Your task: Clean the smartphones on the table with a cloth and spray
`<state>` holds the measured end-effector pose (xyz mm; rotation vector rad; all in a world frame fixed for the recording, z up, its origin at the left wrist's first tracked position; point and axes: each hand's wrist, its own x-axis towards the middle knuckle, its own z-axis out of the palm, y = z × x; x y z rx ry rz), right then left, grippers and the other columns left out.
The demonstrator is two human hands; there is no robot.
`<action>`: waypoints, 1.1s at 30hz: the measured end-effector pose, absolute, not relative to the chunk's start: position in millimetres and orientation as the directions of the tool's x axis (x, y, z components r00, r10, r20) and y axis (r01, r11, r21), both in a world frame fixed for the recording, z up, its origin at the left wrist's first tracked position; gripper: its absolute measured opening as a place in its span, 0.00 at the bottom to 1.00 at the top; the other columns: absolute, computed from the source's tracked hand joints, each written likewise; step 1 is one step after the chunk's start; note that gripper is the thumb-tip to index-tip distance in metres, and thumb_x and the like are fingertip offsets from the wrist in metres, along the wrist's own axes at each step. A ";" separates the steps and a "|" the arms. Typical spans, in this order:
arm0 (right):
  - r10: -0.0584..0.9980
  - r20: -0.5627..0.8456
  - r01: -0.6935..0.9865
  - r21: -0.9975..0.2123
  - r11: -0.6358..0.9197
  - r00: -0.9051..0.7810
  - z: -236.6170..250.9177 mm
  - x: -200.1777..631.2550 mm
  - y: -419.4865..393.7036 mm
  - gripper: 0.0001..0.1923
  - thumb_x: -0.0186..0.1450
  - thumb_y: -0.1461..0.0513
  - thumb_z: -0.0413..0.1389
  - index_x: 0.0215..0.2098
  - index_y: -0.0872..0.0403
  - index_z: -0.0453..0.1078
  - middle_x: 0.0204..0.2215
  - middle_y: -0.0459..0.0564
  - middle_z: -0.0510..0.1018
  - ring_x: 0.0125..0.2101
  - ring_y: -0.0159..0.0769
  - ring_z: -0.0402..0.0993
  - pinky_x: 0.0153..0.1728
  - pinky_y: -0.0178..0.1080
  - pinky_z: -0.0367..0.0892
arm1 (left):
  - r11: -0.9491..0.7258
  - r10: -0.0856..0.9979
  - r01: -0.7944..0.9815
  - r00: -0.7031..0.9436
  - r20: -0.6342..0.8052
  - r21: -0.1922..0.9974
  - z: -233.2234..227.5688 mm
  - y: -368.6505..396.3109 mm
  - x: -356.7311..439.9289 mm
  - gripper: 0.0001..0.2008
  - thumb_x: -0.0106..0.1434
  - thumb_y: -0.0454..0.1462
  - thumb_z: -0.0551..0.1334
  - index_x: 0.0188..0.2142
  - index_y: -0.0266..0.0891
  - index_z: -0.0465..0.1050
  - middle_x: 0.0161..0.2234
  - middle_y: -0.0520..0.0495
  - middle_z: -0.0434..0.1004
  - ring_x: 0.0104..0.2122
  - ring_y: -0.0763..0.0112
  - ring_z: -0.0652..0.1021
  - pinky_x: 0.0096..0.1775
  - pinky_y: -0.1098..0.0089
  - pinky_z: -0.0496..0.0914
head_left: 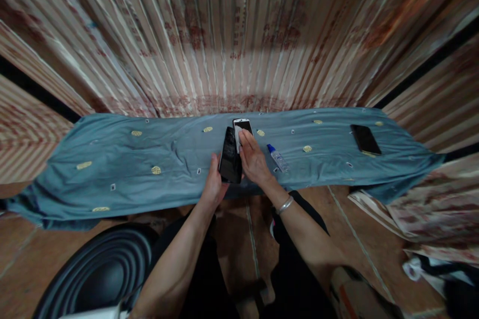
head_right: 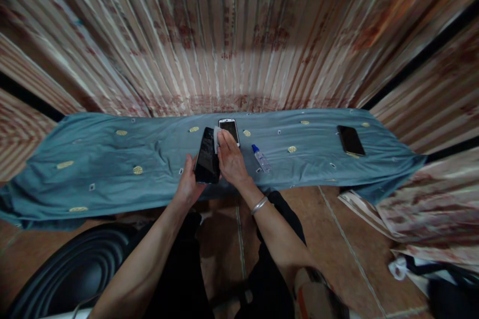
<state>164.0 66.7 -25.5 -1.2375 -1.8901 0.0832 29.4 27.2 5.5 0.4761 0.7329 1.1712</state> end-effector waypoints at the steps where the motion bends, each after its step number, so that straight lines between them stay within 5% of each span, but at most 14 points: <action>1: 0.776 0.613 0.722 -0.471 0.508 -0.146 -25.3 164.4 66.7 0.27 0.73 0.62 0.38 0.69 0.57 0.49 0.66 0.58 0.57 0.68 0.41 0.48 0.67 0.53 0.51 | 0.343 0.939 -0.651 0.209 -0.274 0.677 6.3 27.1 29.3 0.24 0.70 0.49 0.47 0.52 0.39 0.73 0.47 0.41 0.80 0.46 0.60 0.79 0.46 0.58 0.74; 22: 0.683 0.609 0.637 -0.348 0.688 -0.404 -29.4 125.4 25.2 0.26 0.69 0.70 0.40 0.65 0.61 0.58 0.62 0.62 0.66 0.66 0.43 0.53 0.64 0.51 0.59 | 0.217 0.935 -0.781 -0.006 -0.355 0.585 14.4 43.3 3.0 0.27 0.70 0.50 0.46 0.34 0.36 0.77 0.29 0.45 0.81 0.40 0.62 0.82 0.47 0.63 0.74; 33: 0.594 0.626 0.590 -0.251 0.767 -0.506 -27.0 116.3 10.6 0.25 0.69 0.70 0.42 0.64 0.60 0.60 0.61 0.60 0.67 0.66 0.42 0.53 0.64 0.49 0.61 | 0.252 0.945 -0.715 0.037 -0.324 0.652 12.7 40.8 9.2 0.32 0.69 0.54 0.40 0.38 0.39 0.77 0.36 0.41 0.82 0.51 0.60 0.77 0.49 0.63 0.74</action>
